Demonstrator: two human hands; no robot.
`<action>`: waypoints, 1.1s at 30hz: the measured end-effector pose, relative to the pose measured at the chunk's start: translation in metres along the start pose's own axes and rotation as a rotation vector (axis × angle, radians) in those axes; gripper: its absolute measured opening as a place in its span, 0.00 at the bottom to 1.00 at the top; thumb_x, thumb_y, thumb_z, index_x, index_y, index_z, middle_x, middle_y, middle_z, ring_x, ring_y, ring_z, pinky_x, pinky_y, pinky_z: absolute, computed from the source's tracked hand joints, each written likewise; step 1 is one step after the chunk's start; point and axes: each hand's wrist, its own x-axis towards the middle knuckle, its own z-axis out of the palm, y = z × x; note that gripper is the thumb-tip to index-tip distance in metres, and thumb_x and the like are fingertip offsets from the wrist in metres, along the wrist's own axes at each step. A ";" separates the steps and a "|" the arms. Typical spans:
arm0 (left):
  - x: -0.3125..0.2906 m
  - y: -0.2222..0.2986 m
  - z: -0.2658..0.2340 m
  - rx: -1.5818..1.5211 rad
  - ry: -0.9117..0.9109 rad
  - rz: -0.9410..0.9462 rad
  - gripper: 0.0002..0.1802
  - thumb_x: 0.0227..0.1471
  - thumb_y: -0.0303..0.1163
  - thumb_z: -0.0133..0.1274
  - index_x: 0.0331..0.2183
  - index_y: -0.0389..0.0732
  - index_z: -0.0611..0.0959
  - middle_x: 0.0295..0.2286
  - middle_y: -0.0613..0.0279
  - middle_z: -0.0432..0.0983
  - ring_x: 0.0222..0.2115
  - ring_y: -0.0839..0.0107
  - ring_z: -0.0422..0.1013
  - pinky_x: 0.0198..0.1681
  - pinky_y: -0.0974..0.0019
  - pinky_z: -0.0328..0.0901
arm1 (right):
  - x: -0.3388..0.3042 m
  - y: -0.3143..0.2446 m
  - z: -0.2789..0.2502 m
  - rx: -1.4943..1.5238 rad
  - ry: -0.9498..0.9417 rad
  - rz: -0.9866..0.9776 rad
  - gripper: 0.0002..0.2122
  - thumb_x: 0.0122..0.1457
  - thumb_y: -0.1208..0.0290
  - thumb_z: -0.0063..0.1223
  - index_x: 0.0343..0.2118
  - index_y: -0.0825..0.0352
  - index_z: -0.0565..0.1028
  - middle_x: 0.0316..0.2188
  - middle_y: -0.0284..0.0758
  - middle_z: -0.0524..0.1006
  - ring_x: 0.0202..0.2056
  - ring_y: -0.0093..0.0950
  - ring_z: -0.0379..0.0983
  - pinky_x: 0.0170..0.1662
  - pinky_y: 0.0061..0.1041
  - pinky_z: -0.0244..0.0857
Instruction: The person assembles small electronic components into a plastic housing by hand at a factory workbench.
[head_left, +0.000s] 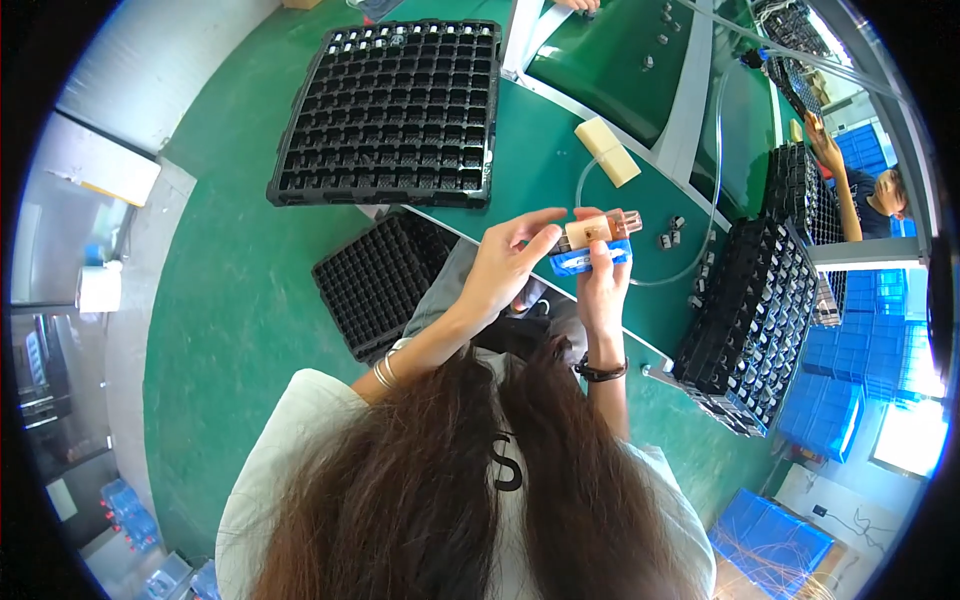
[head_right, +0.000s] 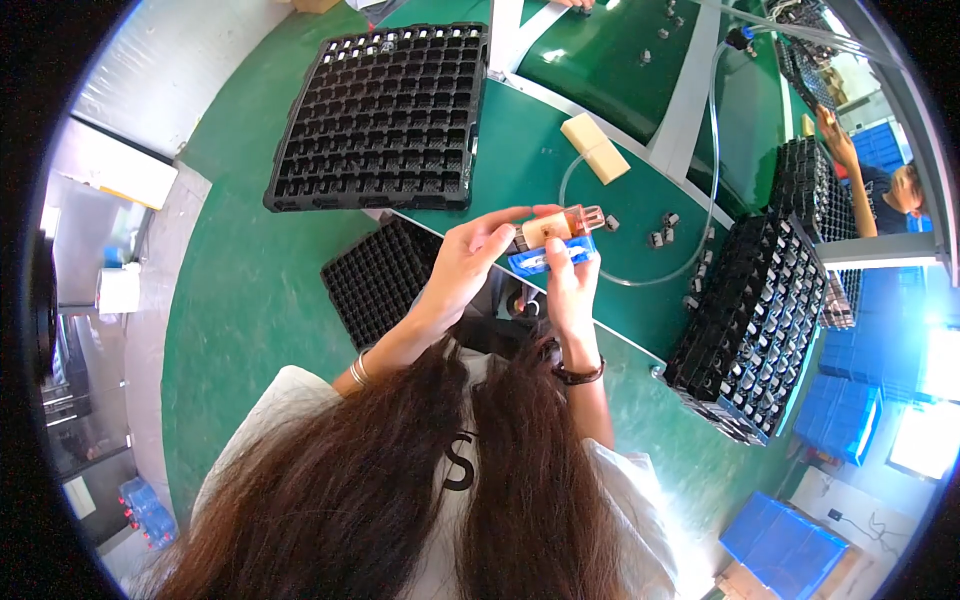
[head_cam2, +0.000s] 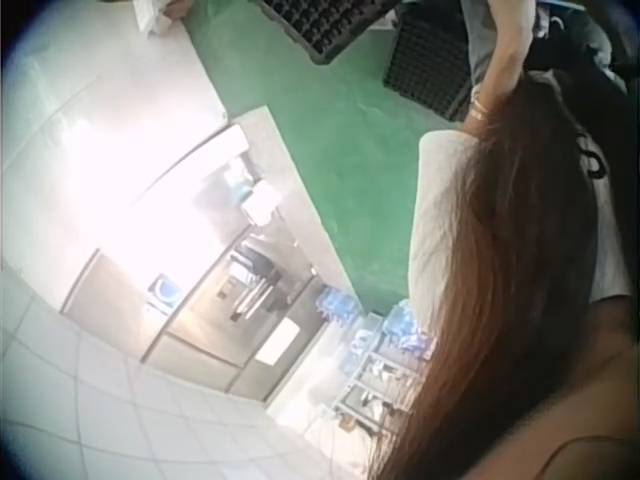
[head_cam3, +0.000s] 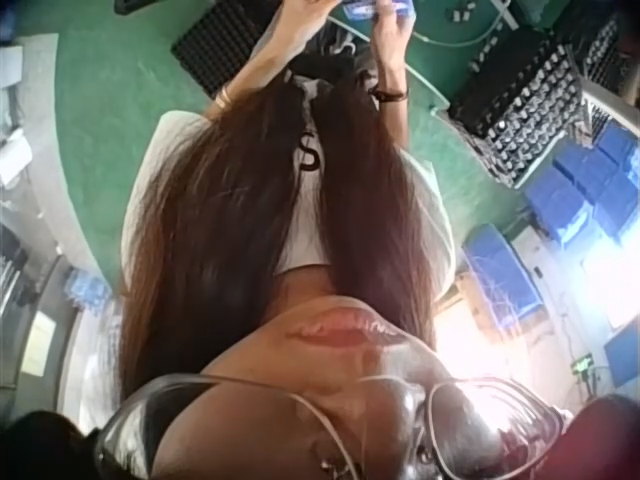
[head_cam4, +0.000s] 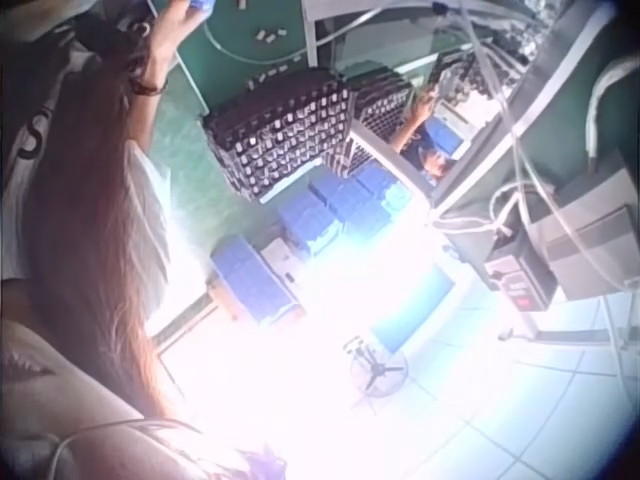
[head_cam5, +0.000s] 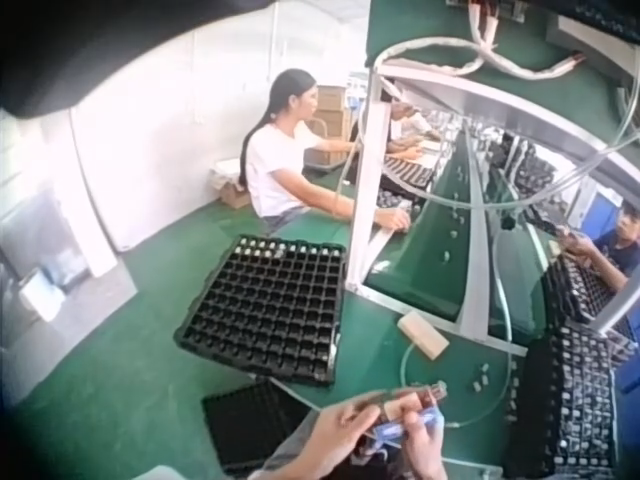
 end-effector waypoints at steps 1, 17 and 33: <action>0.004 0.000 -0.001 0.020 -0.005 0.013 0.18 0.52 0.34 0.47 0.43 0.33 0.72 0.30 0.63 0.74 0.24 0.83 0.66 0.27 0.79 0.60 | 0.004 0.001 -0.002 0.036 0.009 0.028 0.16 0.55 0.67 0.44 0.44 0.72 0.67 0.38 0.34 0.71 0.36 0.19 0.68 0.38 0.17 0.62; -0.002 -0.009 -0.014 0.042 0.078 -0.009 0.18 0.55 0.42 0.40 0.38 0.39 0.75 0.36 0.66 0.71 0.35 0.77 0.65 0.38 0.74 0.58 | 0.172 0.056 -0.107 -1.064 0.129 -0.364 0.17 0.47 0.66 0.57 0.36 0.73 0.71 0.29 0.42 0.71 0.30 0.39 0.69 0.34 0.32 0.63; -0.005 -0.016 -0.046 0.021 0.136 -0.089 0.18 0.57 0.39 0.35 0.39 0.38 0.74 0.36 0.62 0.72 0.36 0.76 0.67 0.39 0.74 0.59 | 0.144 0.046 -0.099 -1.105 0.178 -0.334 0.33 0.36 0.63 0.66 0.46 0.71 0.64 0.36 0.38 0.68 0.34 0.30 0.67 0.38 0.29 0.63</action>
